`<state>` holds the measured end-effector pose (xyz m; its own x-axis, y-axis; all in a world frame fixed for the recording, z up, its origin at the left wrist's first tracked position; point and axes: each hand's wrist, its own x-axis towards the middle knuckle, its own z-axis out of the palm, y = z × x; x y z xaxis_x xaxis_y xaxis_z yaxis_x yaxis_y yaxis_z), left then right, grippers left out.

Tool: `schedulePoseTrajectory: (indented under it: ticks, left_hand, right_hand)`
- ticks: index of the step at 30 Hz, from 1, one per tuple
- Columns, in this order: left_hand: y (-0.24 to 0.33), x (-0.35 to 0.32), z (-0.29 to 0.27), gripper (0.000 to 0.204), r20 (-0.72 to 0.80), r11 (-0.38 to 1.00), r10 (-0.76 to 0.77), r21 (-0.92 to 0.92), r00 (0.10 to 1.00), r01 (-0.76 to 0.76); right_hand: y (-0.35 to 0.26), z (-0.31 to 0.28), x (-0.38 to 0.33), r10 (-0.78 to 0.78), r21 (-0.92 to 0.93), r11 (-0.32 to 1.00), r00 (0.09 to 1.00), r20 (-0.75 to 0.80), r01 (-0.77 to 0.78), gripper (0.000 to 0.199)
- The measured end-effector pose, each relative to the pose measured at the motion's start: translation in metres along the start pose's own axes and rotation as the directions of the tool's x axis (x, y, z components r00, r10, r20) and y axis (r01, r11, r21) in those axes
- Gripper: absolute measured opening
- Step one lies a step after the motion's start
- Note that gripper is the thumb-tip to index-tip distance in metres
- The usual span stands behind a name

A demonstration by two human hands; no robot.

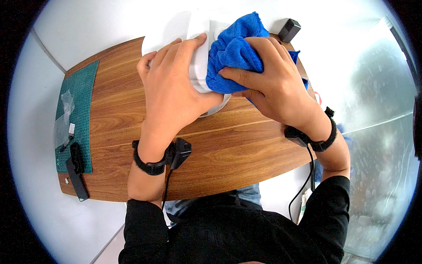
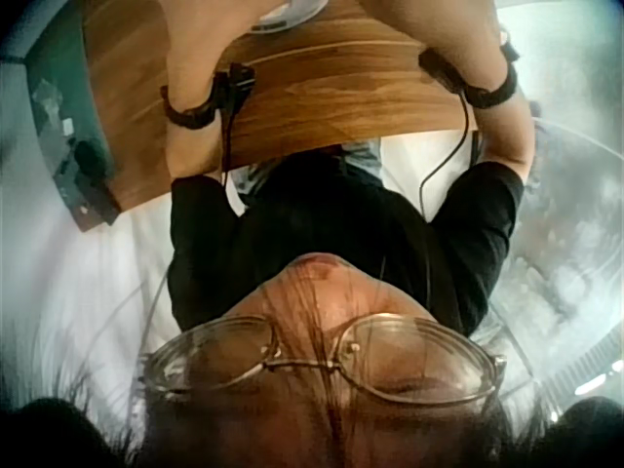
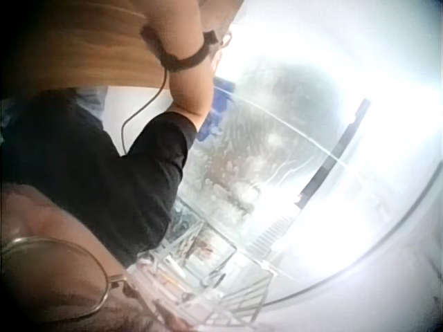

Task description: The person assembles a white plastic appliance by screwing in multiple screws with a screwdriver, attaching a plastic bracket, and placing the lid on top. They then wipe the exterior with a blue cloth.

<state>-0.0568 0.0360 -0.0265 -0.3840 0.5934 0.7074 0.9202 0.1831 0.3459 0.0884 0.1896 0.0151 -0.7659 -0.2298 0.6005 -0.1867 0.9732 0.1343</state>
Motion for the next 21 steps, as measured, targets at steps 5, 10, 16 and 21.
schedulePoseTrajectory:
  ticks: [5, 10, 16, 21]
  left_hand:
    - [0.000, 0.000, -0.002, 0.084, 0.005, 0.999, 0.027, 0.028, 1.000, -0.027]
    - [-0.001, 0.000, 0.001, 0.087, 0.026, 0.999, 0.024, 0.021, 0.999, -0.025]
    - [0.003, -0.001, -0.003, 0.087, 0.028, 0.999, 0.005, 0.043, 1.000, -0.006]
    - [0.007, -0.004, -0.001, 0.086, 0.003, 0.998, -0.025, 0.060, 1.000, 0.024]
  right_hand:
    - [0.027, 0.005, -0.002, 0.102, 0.042, 0.994, 0.995, -0.014, -0.101, 0.035]
    - [0.066, 0.015, -0.003, 0.287, 0.056, 0.957, 0.958, -0.006, -0.286, 0.030]
    - [0.047, 0.017, 0.004, 0.291, -0.042, 0.955, 0.955, -0.056, -0.293, 0.029]
    - [0.014, 0.002, 0.007, 0.207, -0.003, 0.978, 0.977, 0.048, -0.207, 0.039]
